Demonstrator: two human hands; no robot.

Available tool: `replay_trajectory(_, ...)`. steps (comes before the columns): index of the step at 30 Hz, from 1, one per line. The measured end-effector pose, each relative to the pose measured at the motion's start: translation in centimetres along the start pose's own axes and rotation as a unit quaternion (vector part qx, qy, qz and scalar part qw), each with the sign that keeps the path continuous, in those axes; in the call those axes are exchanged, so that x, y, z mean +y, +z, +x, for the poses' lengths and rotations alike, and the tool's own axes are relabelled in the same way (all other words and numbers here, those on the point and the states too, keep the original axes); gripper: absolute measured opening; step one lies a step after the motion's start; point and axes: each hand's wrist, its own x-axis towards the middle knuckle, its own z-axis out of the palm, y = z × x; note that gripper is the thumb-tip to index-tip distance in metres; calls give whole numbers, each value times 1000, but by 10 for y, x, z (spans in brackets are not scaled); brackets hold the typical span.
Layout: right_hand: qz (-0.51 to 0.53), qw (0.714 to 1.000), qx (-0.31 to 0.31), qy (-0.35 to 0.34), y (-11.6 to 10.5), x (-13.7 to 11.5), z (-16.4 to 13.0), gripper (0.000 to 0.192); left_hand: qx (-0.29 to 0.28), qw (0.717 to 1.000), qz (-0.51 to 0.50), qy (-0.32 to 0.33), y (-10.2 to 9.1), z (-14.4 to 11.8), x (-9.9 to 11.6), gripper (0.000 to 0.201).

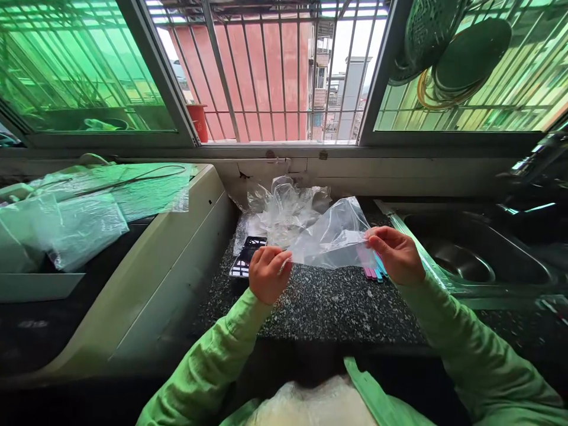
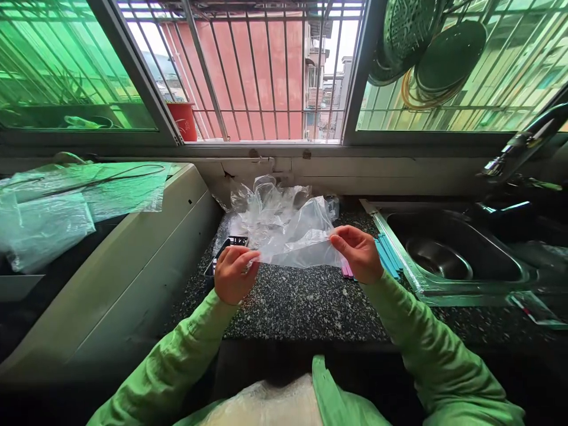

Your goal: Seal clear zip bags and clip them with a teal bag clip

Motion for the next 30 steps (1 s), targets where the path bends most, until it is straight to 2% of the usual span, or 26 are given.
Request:
replay_trajectory(4, 3, 1000, 6, 1, -1, 6, 0, 24, -1, 999, -11, -35, -3, -3, -4, 4)
replay_trajectory(7, -4, 1000, 10, -8, -2, 11, 0, 20, 6, 999, -14, -28, -6, -5, -5, 5)
replay_trajectory(11, -34, 999, 10, 7, -1, 14, -1, 25, 31, 999, 12, 16, -13, -7, 1, 9)
replay_trajectory(16, -122, 991, -38, 50, -5, 8, 0, 28, 34, 991, 59, 114, -25, -9, 11, 17)
replay_trajectory(21, -284, 955, -80, 24, -15, 8, 1, 24, 21, 980, 91, 174, -34, -11, 15, 14)
replay_trajectory(27, -447, 893, -23, -55, -20, 18, 4, 23, 1, 975, 60, 214, -33, -11, 29, 13)
replay_trajectory(30, -442, 896, -3, -49, -22, 19, 9, 24, -4, 973, 38, 227, -31, -11, 33, 14)
